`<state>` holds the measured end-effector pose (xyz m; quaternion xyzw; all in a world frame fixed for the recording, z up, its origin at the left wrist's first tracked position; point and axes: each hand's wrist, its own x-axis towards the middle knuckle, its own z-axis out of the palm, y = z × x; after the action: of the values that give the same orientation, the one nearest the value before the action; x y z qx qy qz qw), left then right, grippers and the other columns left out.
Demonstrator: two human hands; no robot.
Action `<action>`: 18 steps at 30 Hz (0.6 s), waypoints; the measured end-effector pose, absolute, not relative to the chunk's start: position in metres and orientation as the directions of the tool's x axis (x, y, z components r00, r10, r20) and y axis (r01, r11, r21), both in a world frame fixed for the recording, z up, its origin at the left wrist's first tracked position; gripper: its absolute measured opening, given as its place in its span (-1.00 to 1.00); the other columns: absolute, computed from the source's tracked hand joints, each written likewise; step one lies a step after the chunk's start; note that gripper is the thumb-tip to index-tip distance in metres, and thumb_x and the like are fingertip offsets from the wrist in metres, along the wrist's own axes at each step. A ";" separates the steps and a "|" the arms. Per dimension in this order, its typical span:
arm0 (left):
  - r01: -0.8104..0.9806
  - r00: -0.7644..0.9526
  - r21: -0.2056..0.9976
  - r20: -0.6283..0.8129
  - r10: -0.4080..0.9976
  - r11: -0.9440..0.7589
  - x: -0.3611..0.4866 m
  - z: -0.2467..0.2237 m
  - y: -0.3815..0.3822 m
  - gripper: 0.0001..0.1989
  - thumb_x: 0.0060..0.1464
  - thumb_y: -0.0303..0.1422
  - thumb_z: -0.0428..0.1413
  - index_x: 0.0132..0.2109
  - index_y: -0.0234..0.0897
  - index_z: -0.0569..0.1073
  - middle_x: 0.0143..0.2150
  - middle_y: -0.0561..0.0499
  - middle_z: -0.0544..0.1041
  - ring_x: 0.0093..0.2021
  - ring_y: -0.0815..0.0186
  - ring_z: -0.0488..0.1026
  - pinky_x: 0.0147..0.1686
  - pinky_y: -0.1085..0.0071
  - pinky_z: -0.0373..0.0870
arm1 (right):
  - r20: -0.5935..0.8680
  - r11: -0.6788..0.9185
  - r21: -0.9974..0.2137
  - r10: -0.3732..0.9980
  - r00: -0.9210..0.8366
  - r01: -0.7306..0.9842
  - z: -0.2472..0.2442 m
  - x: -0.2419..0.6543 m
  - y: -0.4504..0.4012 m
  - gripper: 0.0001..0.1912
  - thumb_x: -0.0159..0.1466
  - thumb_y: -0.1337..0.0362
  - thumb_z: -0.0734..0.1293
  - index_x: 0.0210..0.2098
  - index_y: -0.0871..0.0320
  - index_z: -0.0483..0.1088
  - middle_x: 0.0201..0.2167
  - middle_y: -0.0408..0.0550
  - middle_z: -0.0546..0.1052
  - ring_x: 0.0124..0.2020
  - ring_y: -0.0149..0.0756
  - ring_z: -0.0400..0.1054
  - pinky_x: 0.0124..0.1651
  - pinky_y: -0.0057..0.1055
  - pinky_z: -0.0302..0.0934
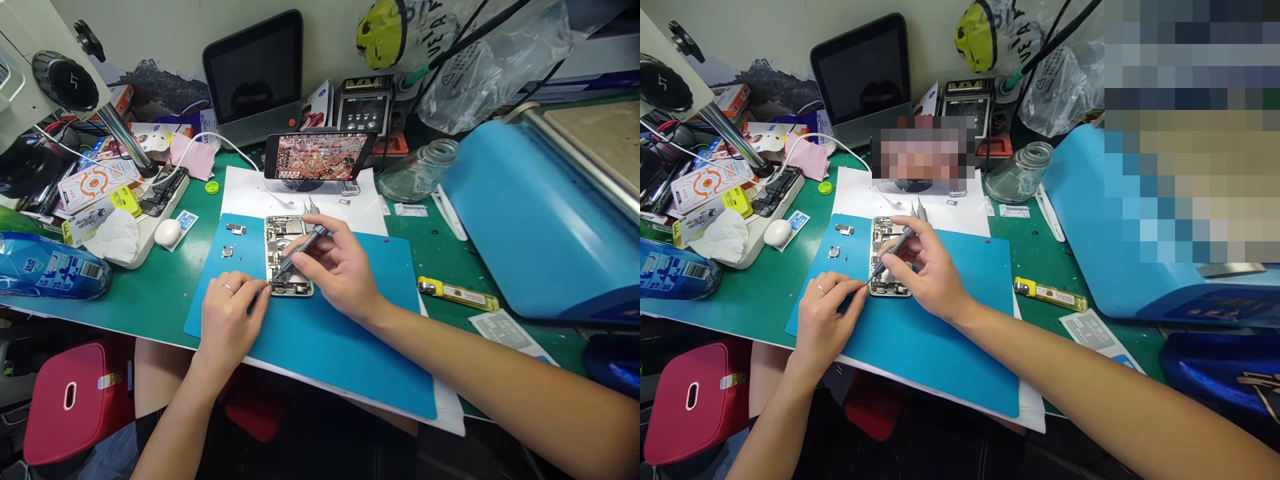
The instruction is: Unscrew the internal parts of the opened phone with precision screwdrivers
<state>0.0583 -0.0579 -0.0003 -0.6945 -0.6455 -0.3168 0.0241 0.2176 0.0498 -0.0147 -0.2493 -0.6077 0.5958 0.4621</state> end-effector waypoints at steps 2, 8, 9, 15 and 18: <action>0.913 -0.032 0.374 0.471 0.882 -0.166 0.058 -0.001 -0.058 -0.88 0.32 -0.38 0.12 -0.20 -0.26 0.53 -0.31 0.03 0.52 -0.30 0.30 0.37 -0.28 0.32 0.17 | 0.263 0.167 -0.956 0.850 -0.456 -0.241 -0.014 0.218 0.049 -0.55 0.29 0.24 0.41 0.13 -0.03 0.23 -0.24 -0.13 0.60 -0.20 -0.31 0.55 -0.23 -0.39 0.49; 0.911 -0.036 0.379 0.470 0.882 -0.164 0.059 0.000 -0.057 -0.89 0.31 -0.37 0.13 -0.20 -0.26 0.53 -0.30 0.03 0.52 -0.30 0.31 0.38 -0.28 0.31 0.18 | 0.230 0.148 -0.965 0.874 -0.428 -0.217 -0.013 0.217 0.049 -0.54 0.27 0.18 0.44 0.09 -0.03 0.25 -0.25 -0.13 0.59 -0.25 -0.29 0.55 -0.26 -0.33 0.51; 0.910 -0.039 0.380 0.471 0.881 -0.163 0.059 0.000 -0.057 -0.89 0.31 -0.37 0.13 -0.20 -0.26 0.53 -0.30 0.03 0.52 -0.31 0.31 0.38 -0.28 0.31 0.18 | 0.228 0.147 -0.965 0.876 -0.426 -0.216 -0.013 0.217 0.049 -0.54 0.26 0.17 0.44 0.08 -0.03 0.25 -0.26 -0.14 0.59 -0.25 -0.29 0.55 -0.27 -0.33 0.50; 0.906 -0.042 0.389 0.475 0.879 -0.166 0.058 0.000 -0.057 -0.90 0.30 -0.36 0.14 -0.17 -0.26 0.54 -0.29 0.01 0.53 -0.29 0.29 0.40 -0.27 0.32 0.21 | 0.225 0.148 -0.966 0.884 -0.410 -0.212 -0.012 0.217 0.049 -0.52 0.24 0.11 0.47 0.07 -0.02 0.25 -0.27 -0.14 0.58 -0.27 -0.30 0.54 -0.29 -0.34 0.50; 0.903 -0.043 0.395 0.477 0.878 -0.170 0.058 -0.001 -0.057 -0.88 0.30 -0.34 0.15 -0.11 -0.27 0.55 -0.27 -0.01 0.54 -0.28 0.28 0.41 -0.25 0.32 0.25 | 0.244 0.170 -0.962 0.884 -0.398 -0.212 -0.011 0.217 0.049 -0.54 0.24 0.11 0.47 0.05 -0.02 0.26 -0.29 -0.15 0.57 -0.28 -0.32 0.54 -0.29 -0.37 0.49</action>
<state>0.0581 -0.0574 -0.0010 -0.6914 -0.6439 -0.3272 0.0191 0.2171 0.0488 -0.0108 -0.2794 -0.6018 0.5805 0.4721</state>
